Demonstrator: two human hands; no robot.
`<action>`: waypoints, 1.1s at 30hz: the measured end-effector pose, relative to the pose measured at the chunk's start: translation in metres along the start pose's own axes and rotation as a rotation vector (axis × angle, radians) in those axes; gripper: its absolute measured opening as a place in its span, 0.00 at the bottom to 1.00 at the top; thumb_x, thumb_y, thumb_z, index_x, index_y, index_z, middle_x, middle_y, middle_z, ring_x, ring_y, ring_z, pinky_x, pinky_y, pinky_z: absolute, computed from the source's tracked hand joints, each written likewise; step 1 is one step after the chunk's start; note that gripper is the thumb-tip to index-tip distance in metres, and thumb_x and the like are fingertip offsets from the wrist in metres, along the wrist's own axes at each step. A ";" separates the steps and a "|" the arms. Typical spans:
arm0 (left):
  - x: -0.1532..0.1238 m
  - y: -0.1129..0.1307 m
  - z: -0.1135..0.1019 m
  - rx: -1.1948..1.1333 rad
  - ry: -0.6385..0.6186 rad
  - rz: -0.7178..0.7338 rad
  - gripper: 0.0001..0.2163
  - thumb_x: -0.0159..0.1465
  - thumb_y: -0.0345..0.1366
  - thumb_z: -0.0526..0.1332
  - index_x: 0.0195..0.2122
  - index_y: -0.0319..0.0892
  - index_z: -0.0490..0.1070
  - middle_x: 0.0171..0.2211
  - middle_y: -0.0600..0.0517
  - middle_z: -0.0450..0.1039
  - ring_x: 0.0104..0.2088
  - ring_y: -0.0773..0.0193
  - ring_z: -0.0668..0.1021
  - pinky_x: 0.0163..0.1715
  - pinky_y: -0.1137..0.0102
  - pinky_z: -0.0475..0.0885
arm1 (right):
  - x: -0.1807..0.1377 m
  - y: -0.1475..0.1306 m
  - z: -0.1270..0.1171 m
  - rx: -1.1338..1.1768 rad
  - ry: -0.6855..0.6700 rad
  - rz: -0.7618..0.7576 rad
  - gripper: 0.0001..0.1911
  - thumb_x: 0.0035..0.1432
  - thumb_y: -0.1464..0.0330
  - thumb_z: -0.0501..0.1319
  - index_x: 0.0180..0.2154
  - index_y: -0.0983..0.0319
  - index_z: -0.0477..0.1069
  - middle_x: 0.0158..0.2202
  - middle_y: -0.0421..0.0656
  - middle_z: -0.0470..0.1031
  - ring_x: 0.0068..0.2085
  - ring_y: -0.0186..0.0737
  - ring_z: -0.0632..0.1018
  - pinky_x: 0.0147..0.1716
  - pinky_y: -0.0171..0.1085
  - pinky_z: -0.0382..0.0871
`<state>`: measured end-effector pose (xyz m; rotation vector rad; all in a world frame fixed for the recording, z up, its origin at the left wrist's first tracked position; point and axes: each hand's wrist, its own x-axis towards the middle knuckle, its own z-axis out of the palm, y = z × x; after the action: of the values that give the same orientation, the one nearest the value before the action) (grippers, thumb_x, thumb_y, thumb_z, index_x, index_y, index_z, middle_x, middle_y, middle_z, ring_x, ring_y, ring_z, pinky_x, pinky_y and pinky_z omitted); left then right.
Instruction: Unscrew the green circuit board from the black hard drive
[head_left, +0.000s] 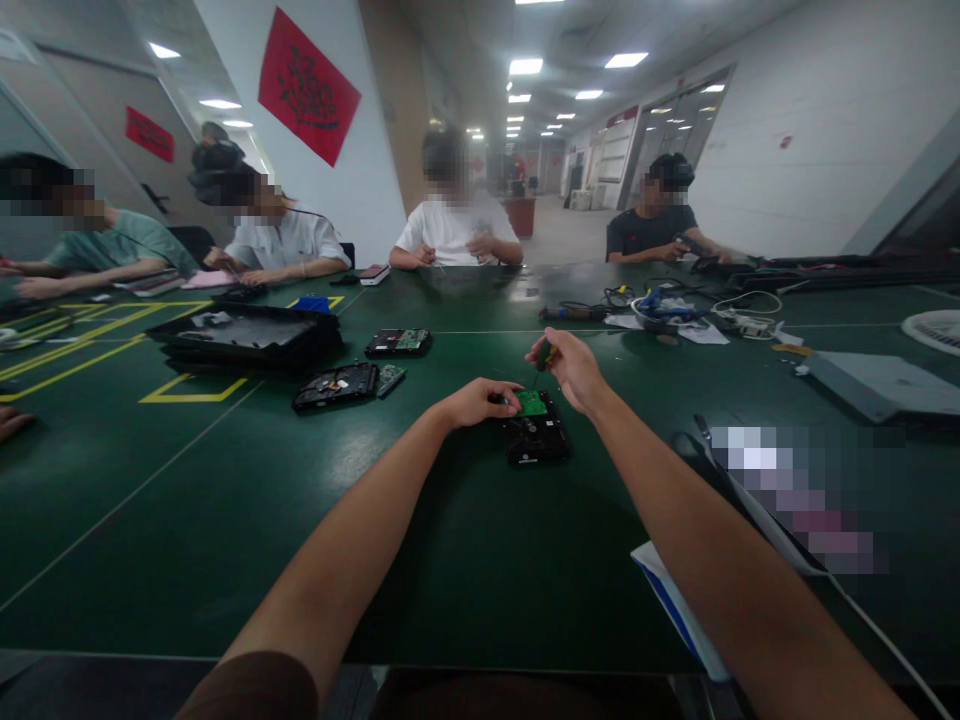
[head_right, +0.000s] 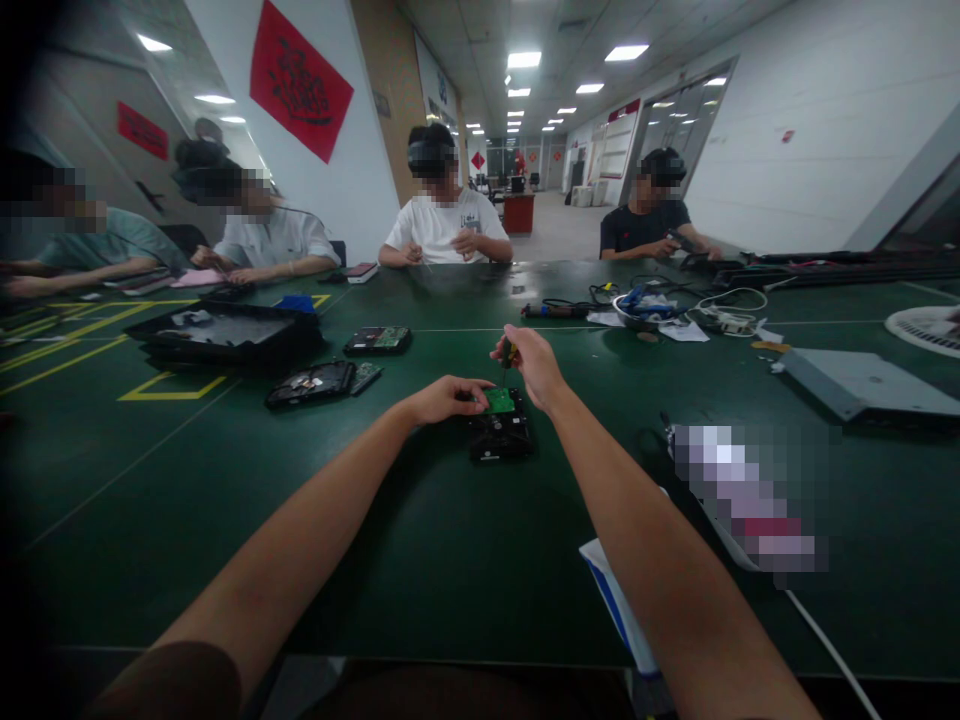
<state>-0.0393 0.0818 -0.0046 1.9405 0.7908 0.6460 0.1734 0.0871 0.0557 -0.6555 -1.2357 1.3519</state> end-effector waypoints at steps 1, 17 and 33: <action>0.000 0.000 0.000 0.002 0.000 0.003 0.10 0.60 0.39 0.68 0.39 0.39 0.80 0.63 0.41 0.66 0.65 0.52 0.68 0.64 0.58 0.58 | 0.000 0.000 0.000 0.007 -0.009 0.000 0.19 0.52 0.49 0.66 0.32 0.59 0.71 0.30 0.40 0.76 0.33 0.39 0.79 0.38 0.39 0.70; 0.001 -0.002 -0.001 0.003 0.003 -0.009 0.10 0.60 0.39 0.68 0.39 0.40 0.80 0.63 0.42 0.67 0.63 0.51 0.69 0.63 0.56 0.58 | 0.001 -0.002 0.001 -0.022 -0.012 -0.036 0.21 0.56 0.47 0.61 0.28 0.58 0.73 0.25 0.39 0.72 0.29 0.37 0.74 0.34 0.39 0.68; 0.000 0.001 0.000 -0.001 0.006 -0.015 0.11 0.60 0.40 0.68 0.39 0.39 0.80 0.63 0.40 0.67 0.64 0.51 0.69 0.63 0.58 0.58 | 0.003 -0.002 -0.003 -0.177 0.013 -0.123 0.16 0.55 0.52 0.65 0.28 0.58 0.74 0.29 0.40 0.75 0.33 0.38 0.76 0.35 0.37 0.68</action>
<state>-0.0391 0.0811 -0.0034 1.9304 0.8078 0.6437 0.1756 0.0905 0.0573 -0.6985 -1.3730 1.1447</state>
